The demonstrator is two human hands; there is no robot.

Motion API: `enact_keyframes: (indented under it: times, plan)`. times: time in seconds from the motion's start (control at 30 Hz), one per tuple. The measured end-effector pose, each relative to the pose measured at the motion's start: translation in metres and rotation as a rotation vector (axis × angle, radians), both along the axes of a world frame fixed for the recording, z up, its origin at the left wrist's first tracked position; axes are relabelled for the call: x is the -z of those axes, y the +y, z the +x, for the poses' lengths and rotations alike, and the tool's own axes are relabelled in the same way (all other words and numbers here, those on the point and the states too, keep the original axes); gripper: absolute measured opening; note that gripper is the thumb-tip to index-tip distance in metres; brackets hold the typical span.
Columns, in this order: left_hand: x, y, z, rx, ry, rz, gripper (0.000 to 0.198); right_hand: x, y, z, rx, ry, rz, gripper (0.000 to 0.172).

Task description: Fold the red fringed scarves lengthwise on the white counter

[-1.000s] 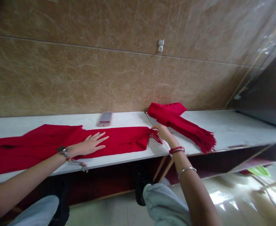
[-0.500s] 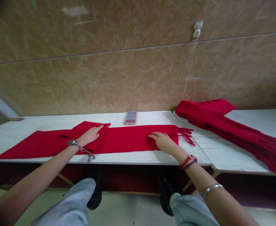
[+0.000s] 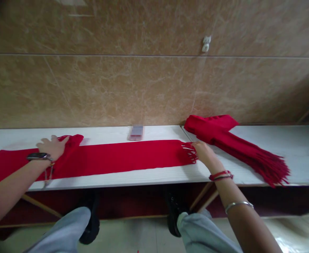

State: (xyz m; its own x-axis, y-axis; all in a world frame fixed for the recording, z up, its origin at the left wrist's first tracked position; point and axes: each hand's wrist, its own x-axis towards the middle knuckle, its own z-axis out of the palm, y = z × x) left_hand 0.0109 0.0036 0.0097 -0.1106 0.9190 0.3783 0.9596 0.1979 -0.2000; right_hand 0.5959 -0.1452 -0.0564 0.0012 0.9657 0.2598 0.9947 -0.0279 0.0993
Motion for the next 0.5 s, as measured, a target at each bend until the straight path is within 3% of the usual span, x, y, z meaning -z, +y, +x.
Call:
enact_keyframes:
  times: [0.03,0.13,0.23,0.3,0.4,0.5]
  plan:
    - [-0.002,-0.002,0.017,0.026,0.042,0.014,0.041,-0.004,-0.004,0.005,0.051,-0.006,0.025,0.038]
    - [0.0,-0.018,0.09,0.355,0.122,-0.11,0.044,-0.015,-0.006,-0.008,0.114,0.008,0.107,0.036]
    - [0.018,-0.038,0.163,0.625,0.0,-0.323,0.049,-0.023,0.004,-0.06,-0.08,0.107,0.163,0.039]
    - [0.035,-0.046,0.192,0.723,-0.083,-0.437,0.054,-0.022,0.013,-0.102,-0.252,0.176,0.126,0.039]
    - [0.053,-0.047,0.199,0.784,-0.119,-0.488,0.054,-0.01,0.021,-0.14,-0.314,0.199,-0.032,0.044]
    - [0.06,-0.04,0.18,0.827,-0.103,-0.448,0.055,0.004,0.018,-0.129,-0.202,0.144,-0.145,0.045]
